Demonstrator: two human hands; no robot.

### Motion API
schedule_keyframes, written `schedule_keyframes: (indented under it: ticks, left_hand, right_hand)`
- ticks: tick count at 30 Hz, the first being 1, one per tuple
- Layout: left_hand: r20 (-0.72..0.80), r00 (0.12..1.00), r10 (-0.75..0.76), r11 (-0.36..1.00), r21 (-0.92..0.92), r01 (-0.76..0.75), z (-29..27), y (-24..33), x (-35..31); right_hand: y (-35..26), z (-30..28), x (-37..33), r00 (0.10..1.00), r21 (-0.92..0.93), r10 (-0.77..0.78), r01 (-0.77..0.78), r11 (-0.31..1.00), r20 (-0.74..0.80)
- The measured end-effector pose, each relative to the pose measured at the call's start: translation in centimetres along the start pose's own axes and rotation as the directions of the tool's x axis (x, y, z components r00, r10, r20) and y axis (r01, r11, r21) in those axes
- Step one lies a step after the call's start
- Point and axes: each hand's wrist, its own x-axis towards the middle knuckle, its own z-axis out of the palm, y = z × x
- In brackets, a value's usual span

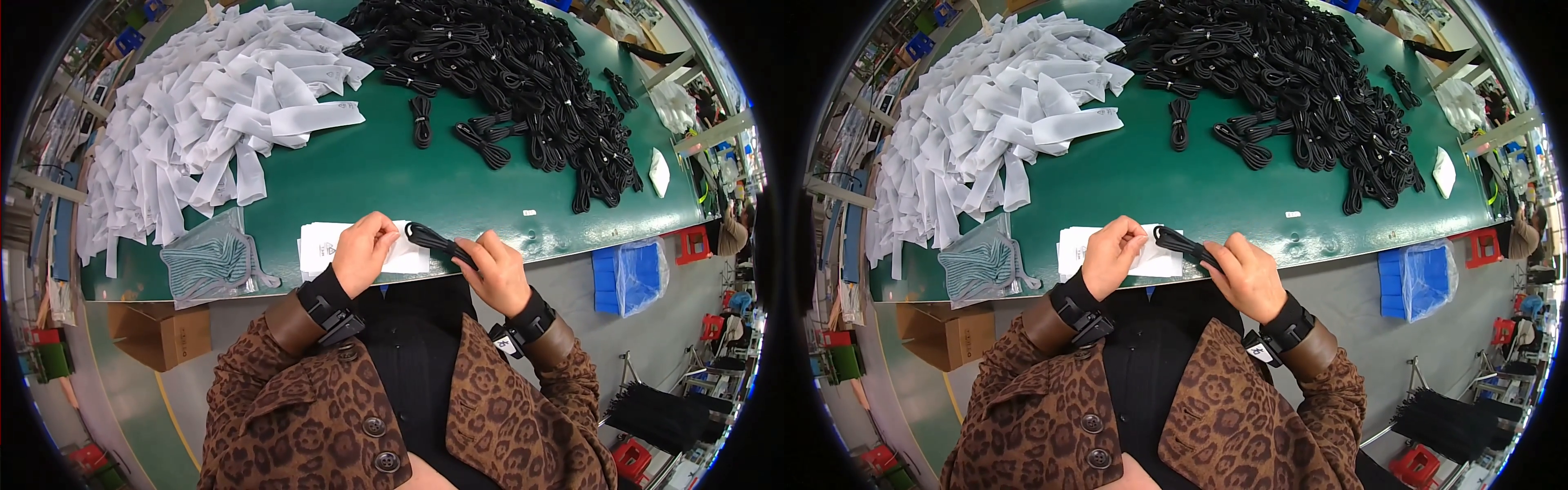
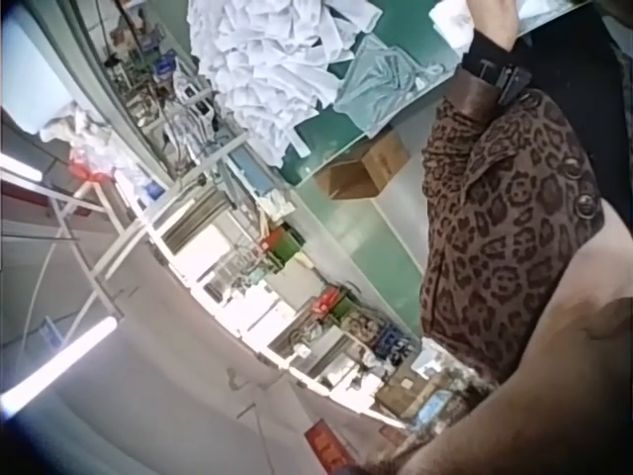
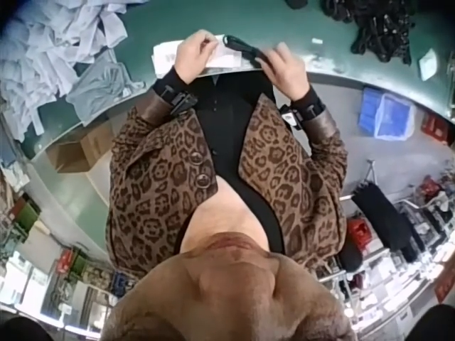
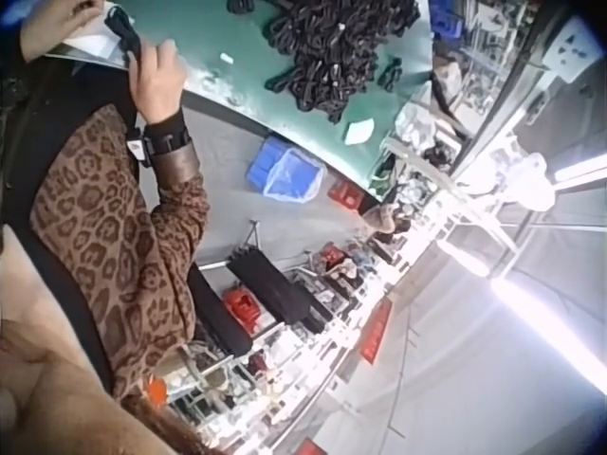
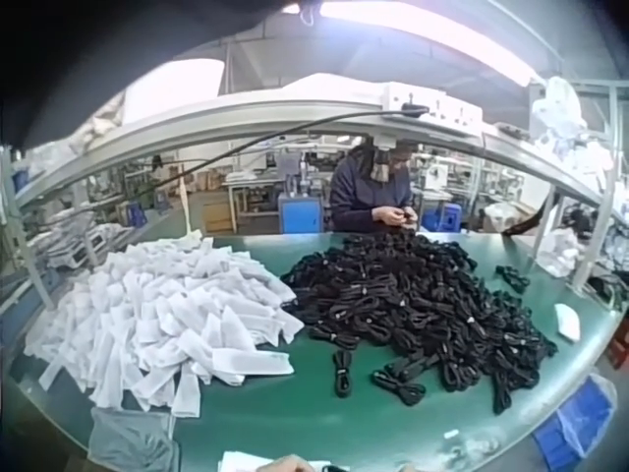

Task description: The person packages black cables by hand, picking up a cable and a white plastic bag, sliding the cable into the bag, and setting the packaged item aside. This process is repeated with additional cables and bags.

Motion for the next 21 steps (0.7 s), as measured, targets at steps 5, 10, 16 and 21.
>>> schedule_keyframes:
  ticks: [5,10,16,21]
  left_hand:
    - [-0.01,0.993,0.121,0.992,0.024,-0.121,-0.3,0.3,0.0]
    - [0.038,0.912,0.409,0.909,0.076,-0.41,-0.6,1.5,0.1]
    - [0.045,0.858,0.512,0.848,0.134,-0.513,-0.9,1.7,0.5]
    - [0.036,0.944,0.328,0.944,0.024,-0.329,-1.0,1.8,-0.1]
  right_hand:
    - [0.2,-0.5,0.2,0.989,-0.06,-0.119,0.125,0.99,0.088]
    - [0.5,-0.3,0.6,0.995,0.218,0.003,-0.026,0.976,0.104]
    - [0.6,-0.6,1.6,0.644,0.487,0.461,-0.765,0.423,0.611]
    - [1.1,-0.1,1.0,0.603,0.532,0.473,-0.795,0.292,0.642]
